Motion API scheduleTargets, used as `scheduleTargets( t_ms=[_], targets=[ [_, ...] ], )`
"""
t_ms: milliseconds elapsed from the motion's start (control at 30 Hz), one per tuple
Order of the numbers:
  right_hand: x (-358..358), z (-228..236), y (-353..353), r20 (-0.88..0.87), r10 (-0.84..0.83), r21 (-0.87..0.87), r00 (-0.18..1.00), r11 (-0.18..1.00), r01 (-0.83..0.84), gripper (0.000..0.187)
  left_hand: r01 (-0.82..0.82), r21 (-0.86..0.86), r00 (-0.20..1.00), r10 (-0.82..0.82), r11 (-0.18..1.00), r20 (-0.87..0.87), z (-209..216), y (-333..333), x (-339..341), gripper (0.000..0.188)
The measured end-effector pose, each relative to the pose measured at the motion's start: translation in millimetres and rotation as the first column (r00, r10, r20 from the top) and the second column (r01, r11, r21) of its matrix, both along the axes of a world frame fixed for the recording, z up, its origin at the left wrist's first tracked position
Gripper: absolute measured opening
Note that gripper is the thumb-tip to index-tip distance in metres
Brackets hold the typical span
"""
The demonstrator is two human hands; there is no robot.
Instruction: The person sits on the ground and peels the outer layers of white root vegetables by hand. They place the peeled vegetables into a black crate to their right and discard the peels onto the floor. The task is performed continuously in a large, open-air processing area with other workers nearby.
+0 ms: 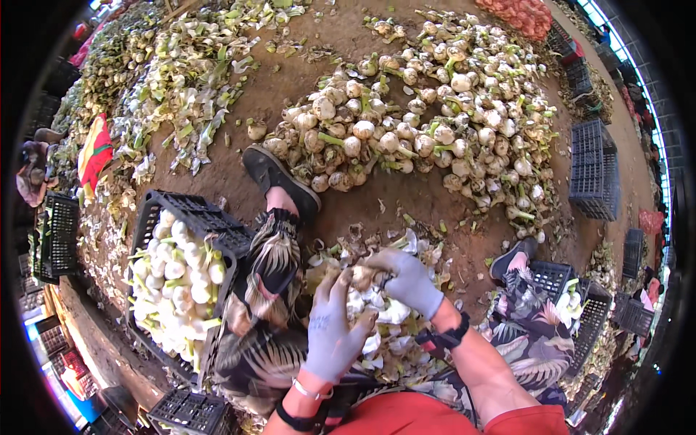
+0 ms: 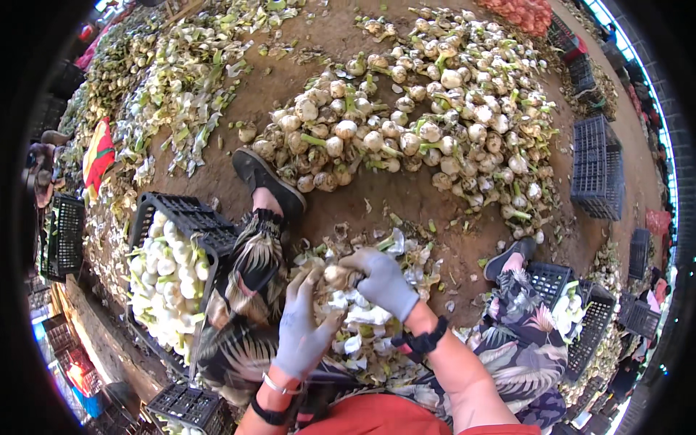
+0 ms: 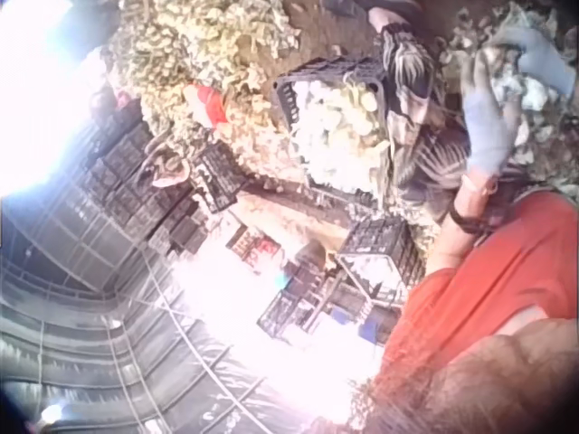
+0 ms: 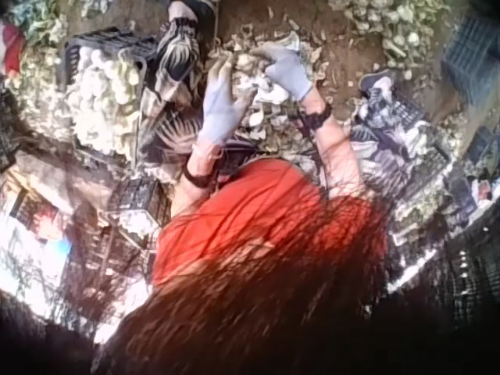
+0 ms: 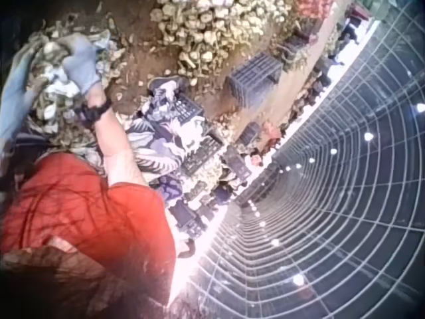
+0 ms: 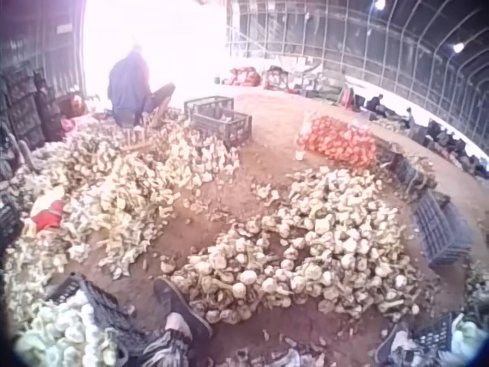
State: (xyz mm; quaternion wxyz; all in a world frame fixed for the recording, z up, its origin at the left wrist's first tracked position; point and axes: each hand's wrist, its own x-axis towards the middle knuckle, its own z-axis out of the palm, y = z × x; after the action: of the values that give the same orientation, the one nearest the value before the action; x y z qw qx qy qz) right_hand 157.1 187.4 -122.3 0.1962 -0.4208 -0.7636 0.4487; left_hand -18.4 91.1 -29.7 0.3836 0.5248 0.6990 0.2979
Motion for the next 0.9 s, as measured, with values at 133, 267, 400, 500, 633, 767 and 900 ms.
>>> scheduleTargets(
  t_ms=[133,267,400,500,633,767,900],
  targets=[
    [6.8,64.6,-40.5,-0.333,-0.371,-0.525,0.867,0.837,0.156,0.029,0.014,0.048,0.991,-0.02,0.999,0.133,-2.6,-11.2,4.2,0.049],
    [18.4,78.3,-66.1,-0.283,-0.522,-0.587,0.805,0.758,0.285,0.023,-0.025,0.135,0.98,-0.002,0.991,0.199,13.3,-21.1,14.4,0.04],
    [21.9,95.0,-81.5,-0.077,-0.386,-0.303,0.919,0.887,0.348,0.026,-0.04,0.193,0.982,0.003,0.98,0.189,22.2,-38.9,31.9,0.044],
    [33.2,100.2,-96.3,-0.084,-0.395,-0.234,0.915,0.9,0.367,0.028,-0.122,0.144,0.926,0.06,0.982,0.372,28.1,-55.3,49.2,0.047],
    [47.1,113.7,-118.1,-0.128,-0.453,-0.343,0.882,0.855,0.389,0.034,-0.199,-0.069,0.638,0.183,0.978,0.748,30.8,-67.4,56.6,0.049],
    [55.2,124.9,-116.6,-0.282,-0.411,-0.501,0.867,0.834,0.232,0.035,-0.157,0.023,0.678,0.091,0.987,0.729,30.1,-73.2,67.1,0.043],
    [57.5,139.2,-118.3,-0.384,-0.394,-0.538,0.835,0.831,0.144,0.033,-0.138,-0.081,0.554,0.145,0.987,0.82,29.7,-77.4,67.2,0.045]
  ],
)
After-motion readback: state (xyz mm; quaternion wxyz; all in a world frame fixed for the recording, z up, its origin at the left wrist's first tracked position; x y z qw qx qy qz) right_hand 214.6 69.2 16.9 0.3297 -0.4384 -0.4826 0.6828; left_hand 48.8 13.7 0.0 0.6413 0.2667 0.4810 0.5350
